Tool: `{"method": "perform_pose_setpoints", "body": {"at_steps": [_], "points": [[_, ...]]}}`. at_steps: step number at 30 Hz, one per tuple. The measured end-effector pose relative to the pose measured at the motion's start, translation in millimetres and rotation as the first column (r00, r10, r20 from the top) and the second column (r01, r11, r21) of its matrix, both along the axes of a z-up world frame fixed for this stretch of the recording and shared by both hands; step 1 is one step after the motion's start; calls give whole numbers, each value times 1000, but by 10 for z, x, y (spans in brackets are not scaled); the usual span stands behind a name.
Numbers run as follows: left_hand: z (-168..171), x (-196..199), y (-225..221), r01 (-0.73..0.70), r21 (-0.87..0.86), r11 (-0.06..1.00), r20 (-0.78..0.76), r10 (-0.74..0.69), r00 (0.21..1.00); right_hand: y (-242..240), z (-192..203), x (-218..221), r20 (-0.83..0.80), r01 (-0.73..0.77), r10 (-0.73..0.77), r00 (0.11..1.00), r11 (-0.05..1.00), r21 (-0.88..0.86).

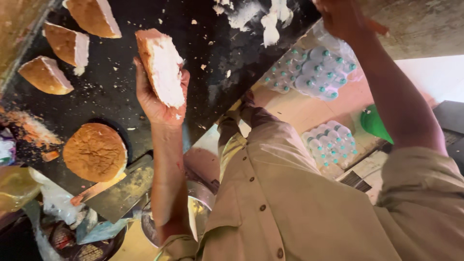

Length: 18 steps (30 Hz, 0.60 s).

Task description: The person prepares burgers by cutting buns with a knife and spreading a white cream or sauce onto the bread pieces.

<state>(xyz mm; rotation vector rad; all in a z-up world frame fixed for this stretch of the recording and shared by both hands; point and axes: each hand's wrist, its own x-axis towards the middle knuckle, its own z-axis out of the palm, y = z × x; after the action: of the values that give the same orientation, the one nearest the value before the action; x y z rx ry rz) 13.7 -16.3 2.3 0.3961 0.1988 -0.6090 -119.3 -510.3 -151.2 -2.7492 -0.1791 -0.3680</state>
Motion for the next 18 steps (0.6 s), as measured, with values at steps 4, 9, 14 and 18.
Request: {"method": "perform_pose_setpoints", "body": {"at_steps": [4, 9, 14, 18], "points": [[-27, 26, 39, -34, -15, 999, 33, 35, 999, 204, 162, -528, -131, -13, 45, 990, 971, 240], [-120, 32, -168, -9, -129, 992, 53, 16, 998, 821, 337, -696, -295, 153, 173, 940, 559, 815], [-106, -49, -321, 29, -226, 974, -56, -42, 998, 1911, 1279, -104, 174, -258, 191, 966, 693, 673], [-2, -64, -214, 40, -223, 974, -93, -62, 994, 2239, 1809, 135, 241, -250, 163, 957, 885, 393]]}}
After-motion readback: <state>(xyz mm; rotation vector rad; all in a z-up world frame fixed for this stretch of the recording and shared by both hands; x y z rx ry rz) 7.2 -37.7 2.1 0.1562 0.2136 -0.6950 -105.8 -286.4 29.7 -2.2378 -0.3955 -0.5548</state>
